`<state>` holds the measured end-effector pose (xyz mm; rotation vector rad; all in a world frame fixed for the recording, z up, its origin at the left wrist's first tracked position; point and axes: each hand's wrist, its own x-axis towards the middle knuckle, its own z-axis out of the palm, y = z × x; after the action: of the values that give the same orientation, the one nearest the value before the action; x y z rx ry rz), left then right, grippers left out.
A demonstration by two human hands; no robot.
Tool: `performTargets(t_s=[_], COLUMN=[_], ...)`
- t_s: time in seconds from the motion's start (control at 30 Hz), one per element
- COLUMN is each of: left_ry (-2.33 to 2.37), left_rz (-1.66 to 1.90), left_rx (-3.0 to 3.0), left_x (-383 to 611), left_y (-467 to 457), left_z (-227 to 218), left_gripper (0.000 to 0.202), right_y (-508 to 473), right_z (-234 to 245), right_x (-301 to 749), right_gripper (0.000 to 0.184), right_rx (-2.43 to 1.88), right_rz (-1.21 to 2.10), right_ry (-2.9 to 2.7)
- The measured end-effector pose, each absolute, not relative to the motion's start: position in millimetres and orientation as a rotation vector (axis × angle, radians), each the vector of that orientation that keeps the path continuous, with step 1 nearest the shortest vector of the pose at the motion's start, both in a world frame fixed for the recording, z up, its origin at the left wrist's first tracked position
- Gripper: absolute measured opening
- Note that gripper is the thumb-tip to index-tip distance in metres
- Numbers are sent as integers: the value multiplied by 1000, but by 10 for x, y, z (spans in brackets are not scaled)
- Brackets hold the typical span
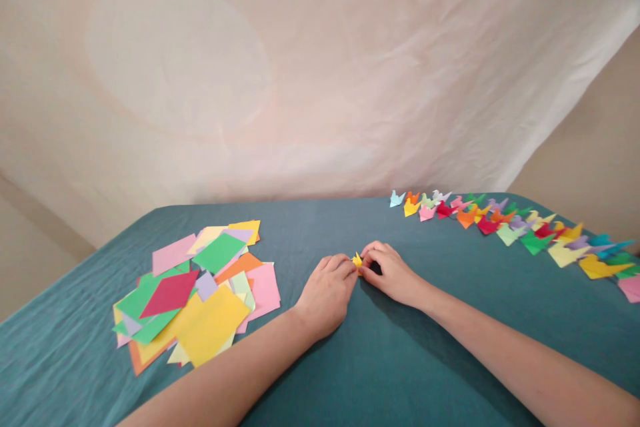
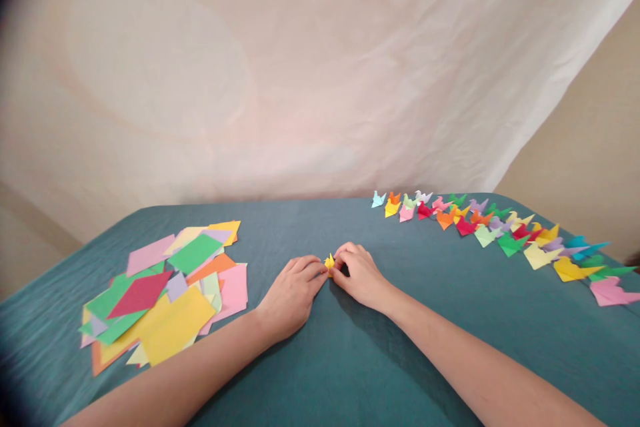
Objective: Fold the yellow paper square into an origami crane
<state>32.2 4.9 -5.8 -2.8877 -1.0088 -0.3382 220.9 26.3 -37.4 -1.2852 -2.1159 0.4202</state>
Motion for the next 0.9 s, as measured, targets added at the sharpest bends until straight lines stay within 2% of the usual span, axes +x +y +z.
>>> performTargets(t_s=[0.63, 0.8, 0.9], left_ry=[-918, -904, -903], left_rz=[-222, -257, -269], left_rx=[-2835, -2839, -2840], left_x=[317, 300, 294], left_y=[40, 46, 52], left_z=[12, -19, -41], left_gripper=[31, 32, 34], right_y=[219, 128, 74], right_z=[-347, -239, -204], right_x=[2235, 2314, 2329], right_gripper=[4, 28, 31], right_rx=[-1238, -1102, -1087], right_rz=[440, 348, 110], right_ry=[-2014, -2174, -2337])
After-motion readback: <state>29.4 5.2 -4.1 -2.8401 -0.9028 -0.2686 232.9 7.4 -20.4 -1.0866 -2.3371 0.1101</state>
